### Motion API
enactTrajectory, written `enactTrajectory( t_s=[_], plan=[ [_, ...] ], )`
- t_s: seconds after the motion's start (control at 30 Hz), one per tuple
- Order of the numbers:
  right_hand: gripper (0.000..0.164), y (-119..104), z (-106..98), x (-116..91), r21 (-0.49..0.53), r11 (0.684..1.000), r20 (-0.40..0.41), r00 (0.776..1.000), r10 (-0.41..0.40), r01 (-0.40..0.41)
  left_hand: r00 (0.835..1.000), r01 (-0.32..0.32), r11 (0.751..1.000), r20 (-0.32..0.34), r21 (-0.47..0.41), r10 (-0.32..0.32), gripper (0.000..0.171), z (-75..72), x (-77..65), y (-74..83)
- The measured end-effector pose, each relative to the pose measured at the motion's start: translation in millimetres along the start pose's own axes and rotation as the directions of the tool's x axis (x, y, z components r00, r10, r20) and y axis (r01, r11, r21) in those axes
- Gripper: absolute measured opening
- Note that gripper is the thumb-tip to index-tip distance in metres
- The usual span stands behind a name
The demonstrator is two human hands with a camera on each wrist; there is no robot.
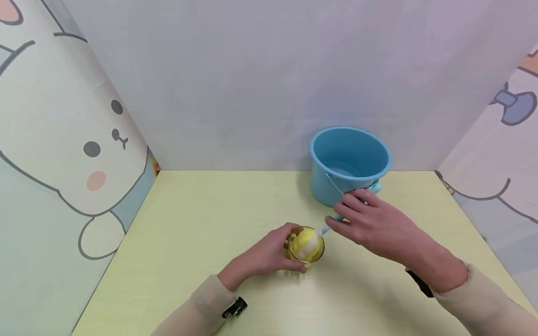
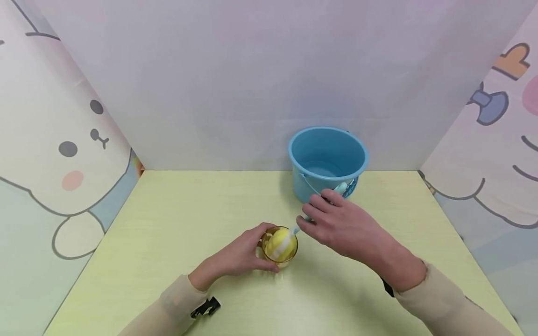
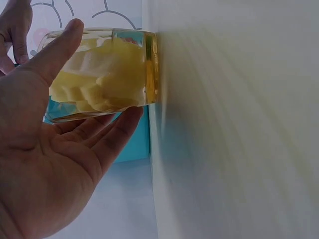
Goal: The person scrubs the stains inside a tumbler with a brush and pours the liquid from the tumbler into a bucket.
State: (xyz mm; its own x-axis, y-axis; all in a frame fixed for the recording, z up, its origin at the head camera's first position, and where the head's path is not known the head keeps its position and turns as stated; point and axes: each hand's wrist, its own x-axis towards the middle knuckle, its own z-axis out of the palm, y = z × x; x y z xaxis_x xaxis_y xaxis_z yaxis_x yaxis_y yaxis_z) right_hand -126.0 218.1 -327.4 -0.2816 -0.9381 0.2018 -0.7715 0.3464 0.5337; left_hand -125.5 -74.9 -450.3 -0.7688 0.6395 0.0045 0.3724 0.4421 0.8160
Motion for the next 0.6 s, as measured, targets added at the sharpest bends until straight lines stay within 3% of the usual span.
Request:
enactTrajectory(
  t_s=[0.6],
  plan=[
    [0.060,8.5,-15.7,5.4,0.062,0.998,0.068,0.998,0.020,-0.024,1.000,0.013,1.000,0.012,-0.009,-0.013,0.090,-1.1,-1.2,1.3]
  ],
)
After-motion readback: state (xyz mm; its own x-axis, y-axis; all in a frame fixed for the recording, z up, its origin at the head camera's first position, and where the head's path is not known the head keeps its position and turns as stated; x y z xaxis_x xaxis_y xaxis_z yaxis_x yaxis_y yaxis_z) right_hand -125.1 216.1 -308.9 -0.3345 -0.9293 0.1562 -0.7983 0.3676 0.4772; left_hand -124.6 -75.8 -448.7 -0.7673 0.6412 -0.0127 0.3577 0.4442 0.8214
